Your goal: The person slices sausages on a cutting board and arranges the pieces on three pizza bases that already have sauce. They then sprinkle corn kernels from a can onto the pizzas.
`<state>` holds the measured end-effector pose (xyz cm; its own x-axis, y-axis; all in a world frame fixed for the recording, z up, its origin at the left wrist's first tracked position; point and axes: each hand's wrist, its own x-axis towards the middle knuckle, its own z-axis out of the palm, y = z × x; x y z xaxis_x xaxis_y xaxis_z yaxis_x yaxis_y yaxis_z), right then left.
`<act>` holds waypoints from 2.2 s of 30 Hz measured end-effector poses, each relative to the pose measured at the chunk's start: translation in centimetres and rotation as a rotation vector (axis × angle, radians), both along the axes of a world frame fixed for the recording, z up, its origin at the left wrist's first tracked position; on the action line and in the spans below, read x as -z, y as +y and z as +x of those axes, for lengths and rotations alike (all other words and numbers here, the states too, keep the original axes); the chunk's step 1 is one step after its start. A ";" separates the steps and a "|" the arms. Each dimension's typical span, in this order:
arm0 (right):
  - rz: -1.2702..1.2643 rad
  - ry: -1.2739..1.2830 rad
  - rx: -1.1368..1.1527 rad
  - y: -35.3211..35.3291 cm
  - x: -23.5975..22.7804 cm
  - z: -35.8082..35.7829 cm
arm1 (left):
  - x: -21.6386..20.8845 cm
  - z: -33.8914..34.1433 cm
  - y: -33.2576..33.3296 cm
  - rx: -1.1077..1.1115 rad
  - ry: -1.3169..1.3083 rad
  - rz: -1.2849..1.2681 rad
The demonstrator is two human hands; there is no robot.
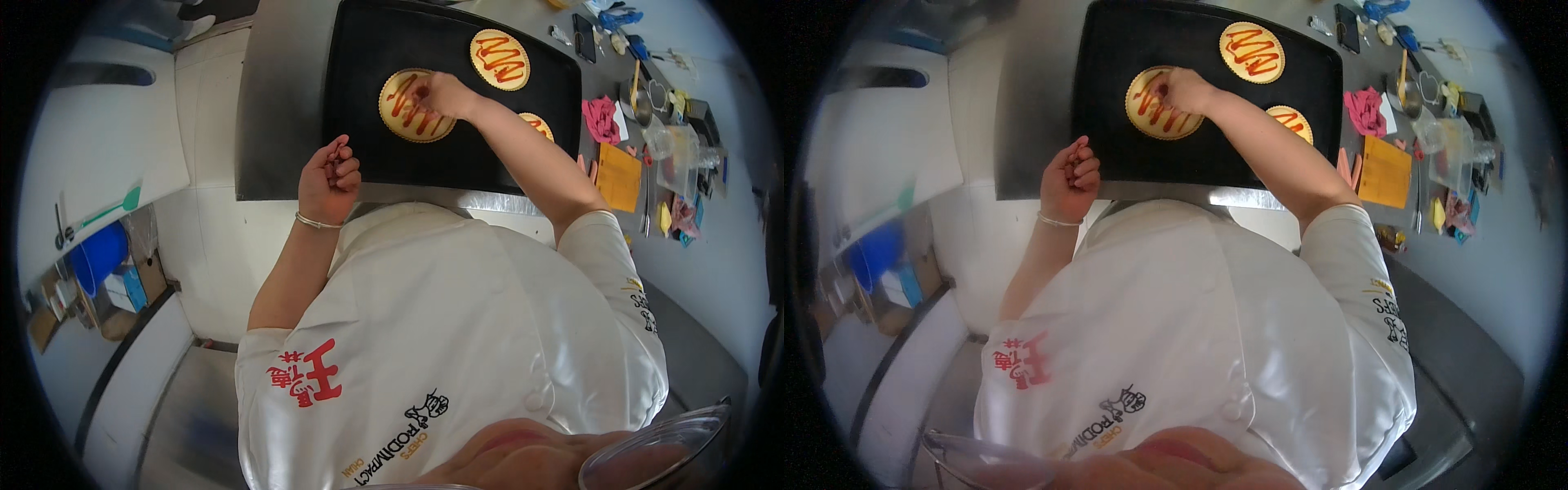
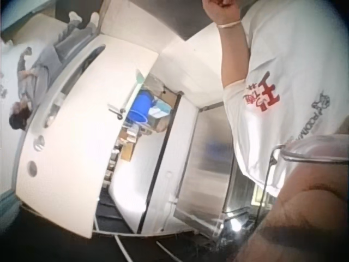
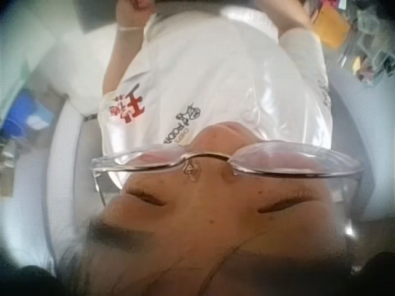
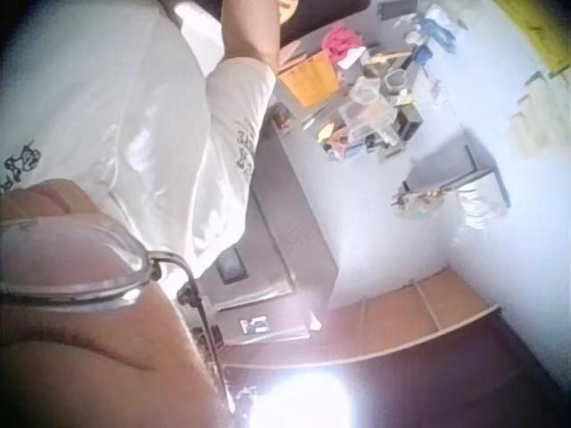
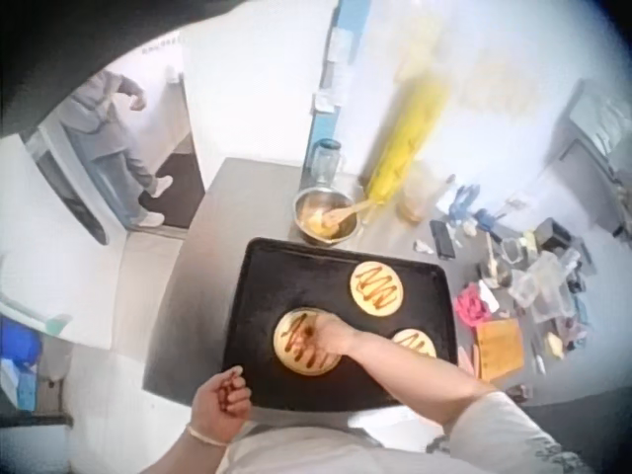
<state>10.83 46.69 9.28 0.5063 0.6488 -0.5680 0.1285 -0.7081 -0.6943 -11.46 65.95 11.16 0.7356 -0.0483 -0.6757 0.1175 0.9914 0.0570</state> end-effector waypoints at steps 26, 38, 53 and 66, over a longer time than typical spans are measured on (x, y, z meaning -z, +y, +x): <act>0.061 -0.374 0.195 2.1 2.7 1.9 | 0.8 4.7 2.5 0.205 -0.005 0.028; 0.108 -0.121 0.411 -0.7 0.9 -1.9 | 1.5 4.8 2.4 0.223 -0.021 0.026; 0.030 -0.310 0.384 -3.4 4.4 2.3 | 1.4 5.2 2.0 0.265 -0.032 0.047; -0.054 -0.422 0.346 -3.6 3.4 1.9 | 1.0 5.1 2.0 0.262 -0.032 0.052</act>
